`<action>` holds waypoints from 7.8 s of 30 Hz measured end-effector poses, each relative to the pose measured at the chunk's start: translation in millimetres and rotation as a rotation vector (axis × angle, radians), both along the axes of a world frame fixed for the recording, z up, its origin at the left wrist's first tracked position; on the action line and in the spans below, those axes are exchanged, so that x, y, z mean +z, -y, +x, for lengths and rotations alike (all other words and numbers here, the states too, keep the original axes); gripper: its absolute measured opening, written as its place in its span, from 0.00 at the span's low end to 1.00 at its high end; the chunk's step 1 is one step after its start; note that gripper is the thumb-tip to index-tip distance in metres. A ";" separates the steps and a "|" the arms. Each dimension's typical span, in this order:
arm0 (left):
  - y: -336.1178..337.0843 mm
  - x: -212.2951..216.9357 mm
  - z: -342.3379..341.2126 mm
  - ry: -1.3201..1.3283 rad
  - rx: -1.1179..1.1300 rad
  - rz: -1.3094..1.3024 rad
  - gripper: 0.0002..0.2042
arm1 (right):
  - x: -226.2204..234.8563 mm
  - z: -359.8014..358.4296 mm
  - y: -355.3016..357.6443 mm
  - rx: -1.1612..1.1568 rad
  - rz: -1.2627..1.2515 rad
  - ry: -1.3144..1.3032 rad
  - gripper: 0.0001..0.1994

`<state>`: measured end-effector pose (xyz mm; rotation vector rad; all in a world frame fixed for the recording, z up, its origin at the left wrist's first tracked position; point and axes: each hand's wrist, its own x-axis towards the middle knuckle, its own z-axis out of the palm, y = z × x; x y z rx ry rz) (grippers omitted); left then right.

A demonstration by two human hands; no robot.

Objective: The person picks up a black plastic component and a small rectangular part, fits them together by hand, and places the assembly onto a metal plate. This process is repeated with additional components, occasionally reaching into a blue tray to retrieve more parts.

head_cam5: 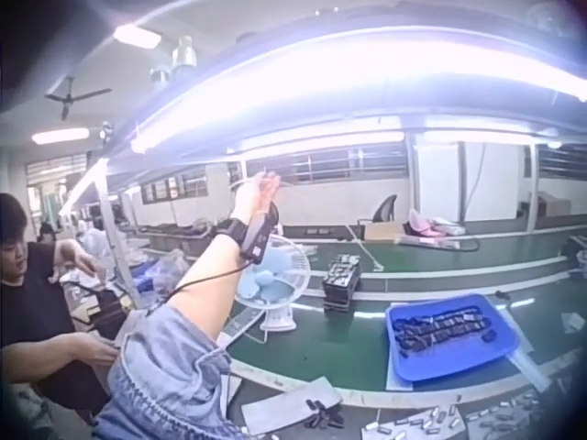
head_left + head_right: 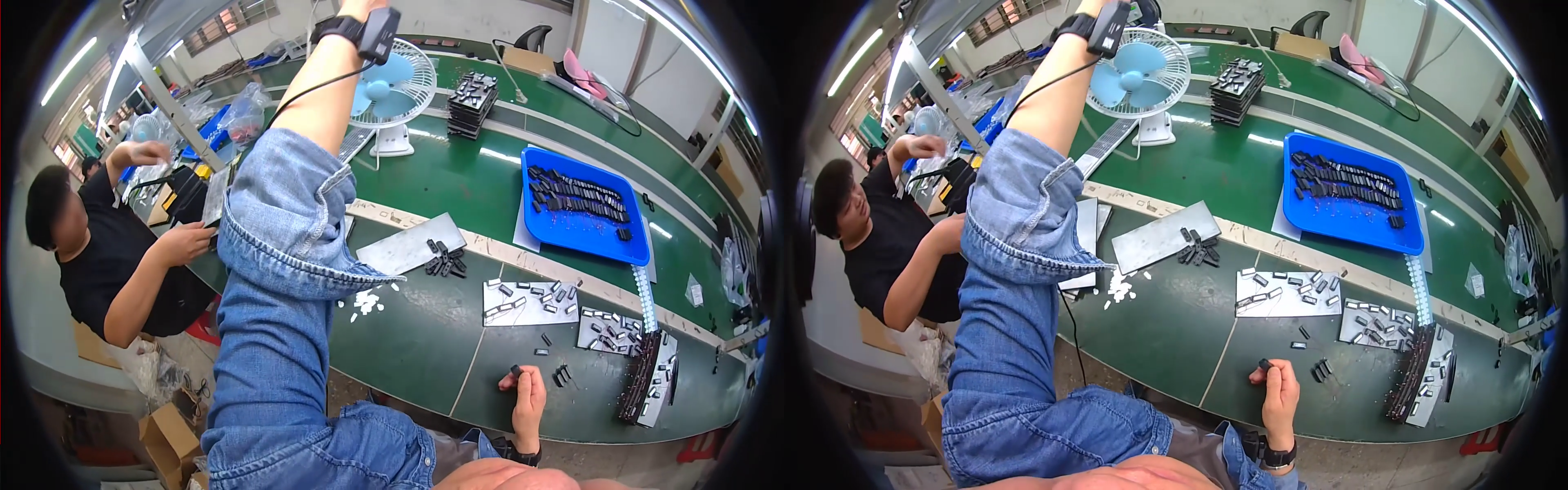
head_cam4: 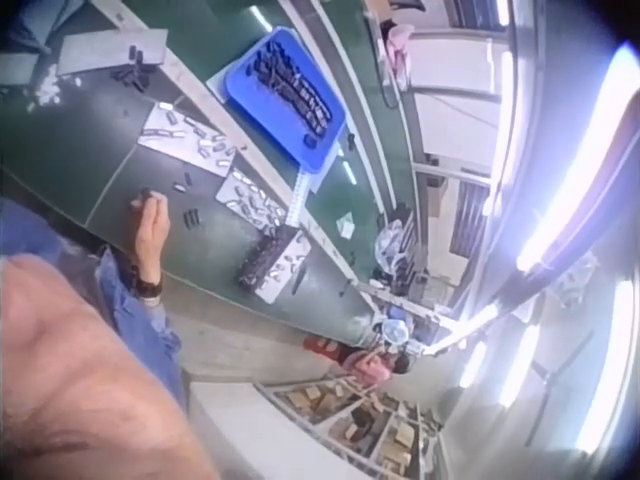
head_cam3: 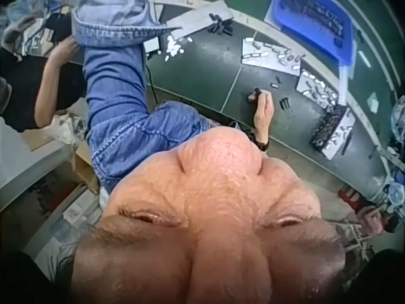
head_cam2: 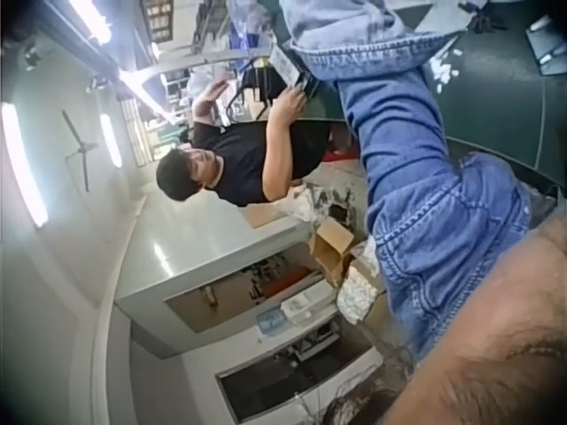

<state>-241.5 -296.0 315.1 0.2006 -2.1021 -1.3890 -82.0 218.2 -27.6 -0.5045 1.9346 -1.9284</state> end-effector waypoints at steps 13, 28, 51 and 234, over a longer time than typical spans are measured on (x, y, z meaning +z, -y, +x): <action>129.4 -26.4 -23.9 0.187 0.295 -0.077 0.14 | -1.0 3.2 0.5 -0.005 0.044 0.004 0.11; 272.2 -30.3 -37.2 0.458 0.721 -0.181 0.17 | 2.6 1.6 -1.3 0.003 0.029 0.012 0.12; -289.0 -269.5 260.7 -0.046 -0.357 -0.698 0.15 | 29.5 11.3 20.0 0.201 0.244 -0.213 0.09; -310.9 -325.4 248.1 0.161 -0.582 -0.272 0.08 | 22.9 -60.8 -28.9 0.007 0.748 -1.023 0.13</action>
